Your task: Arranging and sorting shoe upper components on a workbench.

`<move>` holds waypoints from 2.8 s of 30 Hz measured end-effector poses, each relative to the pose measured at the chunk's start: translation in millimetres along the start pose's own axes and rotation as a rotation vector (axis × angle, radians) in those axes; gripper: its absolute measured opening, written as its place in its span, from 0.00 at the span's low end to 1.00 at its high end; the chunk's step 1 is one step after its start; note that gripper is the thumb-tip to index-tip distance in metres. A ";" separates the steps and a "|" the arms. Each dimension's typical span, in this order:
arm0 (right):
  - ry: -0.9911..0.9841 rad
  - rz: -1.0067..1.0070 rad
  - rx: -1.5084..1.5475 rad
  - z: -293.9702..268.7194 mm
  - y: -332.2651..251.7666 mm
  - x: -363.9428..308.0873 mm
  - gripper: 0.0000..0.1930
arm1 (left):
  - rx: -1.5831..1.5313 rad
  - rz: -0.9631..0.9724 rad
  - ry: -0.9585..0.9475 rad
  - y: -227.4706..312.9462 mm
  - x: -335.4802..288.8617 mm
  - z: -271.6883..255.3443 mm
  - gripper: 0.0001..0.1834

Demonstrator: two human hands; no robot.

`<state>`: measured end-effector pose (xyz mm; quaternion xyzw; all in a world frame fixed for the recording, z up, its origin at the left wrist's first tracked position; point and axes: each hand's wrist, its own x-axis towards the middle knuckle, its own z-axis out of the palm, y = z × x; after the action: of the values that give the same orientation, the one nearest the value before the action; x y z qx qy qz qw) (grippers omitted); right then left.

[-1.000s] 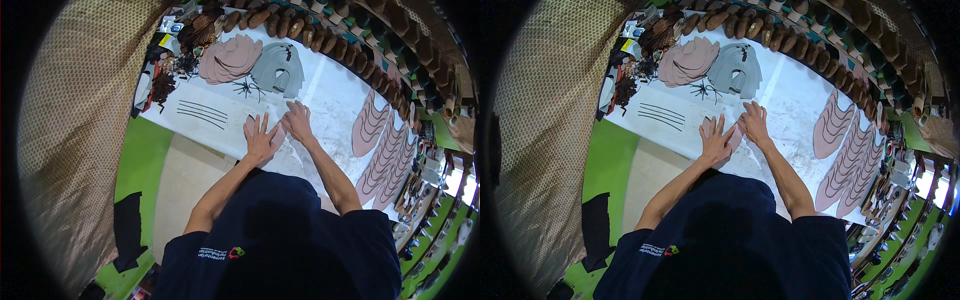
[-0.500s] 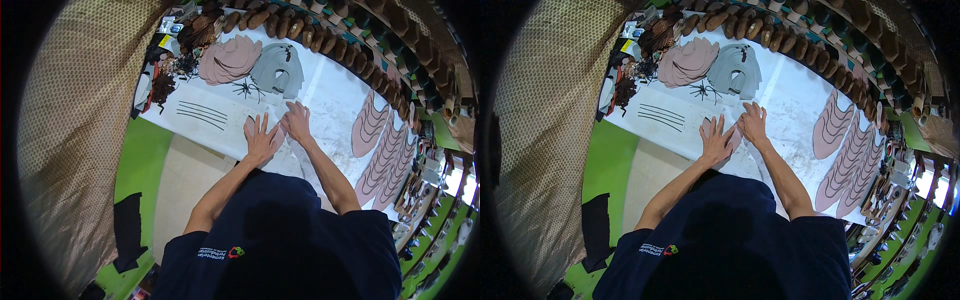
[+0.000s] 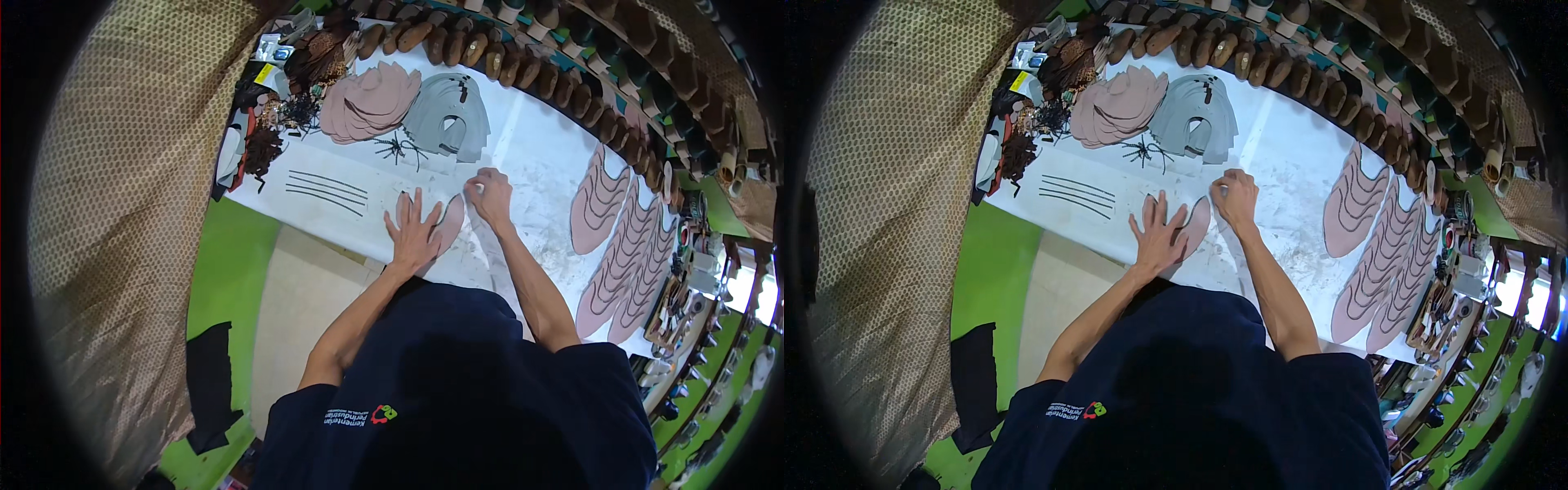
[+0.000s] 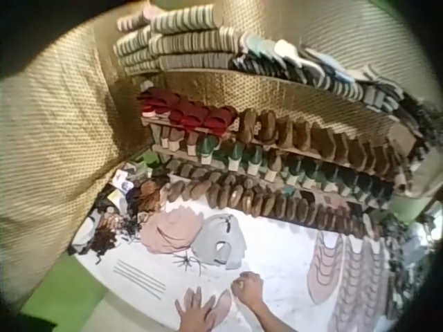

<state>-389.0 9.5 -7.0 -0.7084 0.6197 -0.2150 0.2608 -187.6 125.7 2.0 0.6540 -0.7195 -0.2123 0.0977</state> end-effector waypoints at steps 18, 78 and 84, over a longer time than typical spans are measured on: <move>-0.046 -0.277 -0.310 14.1 -15.3 -65.2 0.27 | 0.060 -0.091 -0.029 -30.6 -39.5 -7.4 0.38; 0.140 -0.162 -0.215 28.0 -42.9 -100.2 0.25 | 0.126 -0.276 0.072 -53.0 -6.9 -22.8 0.42; 0.154 -0.119 -0.337 16.0 -36.8 -109.8 0.25 | 0.139 -0.270 0.058 -46.3 -27.4 -12.3 0.38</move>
<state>-366.1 123.3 6.1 -0.7590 0.6219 -0.1768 0.0770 -137.4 147.9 -3.4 0.7558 -0.6348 -0.1543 0.0436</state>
